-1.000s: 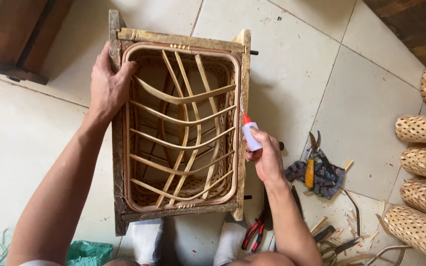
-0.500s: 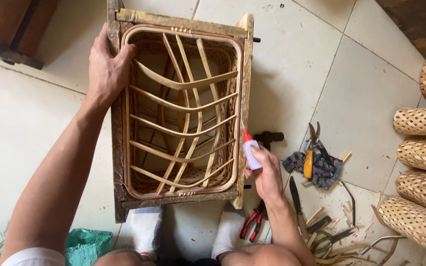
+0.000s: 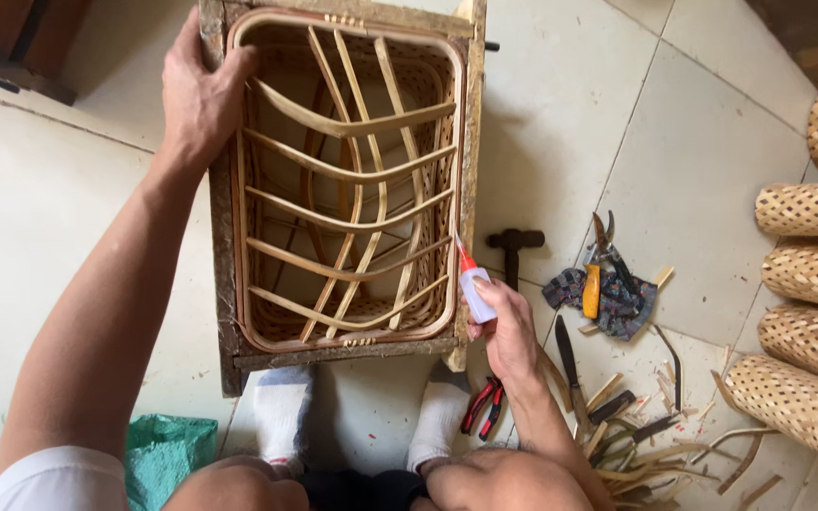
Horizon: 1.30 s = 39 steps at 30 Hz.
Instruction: The person inserts thin bamboo strips into a rectangular basket frame, bends them into arches, and secures them with a hammer. They then apply glue along the basket's rim to reinforce the structure.
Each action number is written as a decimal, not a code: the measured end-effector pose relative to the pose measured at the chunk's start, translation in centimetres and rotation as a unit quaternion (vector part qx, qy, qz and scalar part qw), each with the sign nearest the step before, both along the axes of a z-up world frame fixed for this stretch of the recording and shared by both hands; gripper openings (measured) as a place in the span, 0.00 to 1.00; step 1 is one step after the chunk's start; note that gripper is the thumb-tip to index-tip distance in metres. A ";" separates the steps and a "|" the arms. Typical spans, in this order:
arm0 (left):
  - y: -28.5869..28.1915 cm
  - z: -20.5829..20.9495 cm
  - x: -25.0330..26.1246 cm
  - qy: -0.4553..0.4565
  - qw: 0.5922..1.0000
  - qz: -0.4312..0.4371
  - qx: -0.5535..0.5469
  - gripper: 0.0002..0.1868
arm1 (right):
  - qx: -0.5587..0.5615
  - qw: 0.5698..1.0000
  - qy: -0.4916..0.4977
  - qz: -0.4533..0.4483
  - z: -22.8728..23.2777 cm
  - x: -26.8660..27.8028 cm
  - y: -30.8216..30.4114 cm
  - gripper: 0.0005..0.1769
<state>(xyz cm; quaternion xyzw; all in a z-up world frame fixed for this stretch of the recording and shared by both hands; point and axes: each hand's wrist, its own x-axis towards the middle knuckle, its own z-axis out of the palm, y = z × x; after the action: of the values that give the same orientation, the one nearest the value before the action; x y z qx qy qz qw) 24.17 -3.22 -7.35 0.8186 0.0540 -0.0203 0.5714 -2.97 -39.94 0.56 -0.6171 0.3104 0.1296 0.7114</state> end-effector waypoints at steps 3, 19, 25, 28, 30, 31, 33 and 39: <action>0.1 0.1 -0.3 -0.070 0.997 0.002 0.014 0.30 | 0.014 1.000 -0.010 0.004 0.6 -3.0 0.1 0.22; 2.1 5.4 -18.6 0.046 0.997 -0.002 -0.055 0.38 | 0.054 0.997 0.041 -0.043 0.4 -7.5 0.0 0.19; 1.6 6.2 -28.5 0.064 0.996 0.035 -0.057 0.38 | 0.062 0.993 0.098 -0.035 0.9 -10.3 -0.6 0.19; 1.4 6.1 -32.2 0.012 1.000 0.002 -0.013 0.43 | 0.072 0.993 0.088 0.028 2.3 -11.0 -1.2 0.21; 0.9 6.0 -33.9 0.025 0.999 -0.021 0.030 0.51 | 0.026 0.992 0.060 0.108 3.9 -10.5 -1.8 0.20; 0.6 5.8 -34.3 0.017 0.998 -0.028 0.050 0.54 | -0.022 0.986 0.042 0.158 4.9 -10.0 -2.2 0.19; 0.1 5.3 -34.8 0.005 0.995 -0.042 0.091 0.62 | -0.219 0.934 -0.063 0.275 6.6 -9.1 -2.2 0.20; 0.8 4.4 -34.6 0.000 0.984 -0.077 0.163 0.56 | -0.558 0.664 -0.268 0.420 10.1 -5.1 -0.7 0.27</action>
<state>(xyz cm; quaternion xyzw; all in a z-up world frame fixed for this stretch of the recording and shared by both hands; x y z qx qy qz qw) -10.43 -2.47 -2.96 0.9026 -0.0064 -0.0548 0.4270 -8.07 -40.64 10.64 -0.9715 -0.1717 0.0460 0.1567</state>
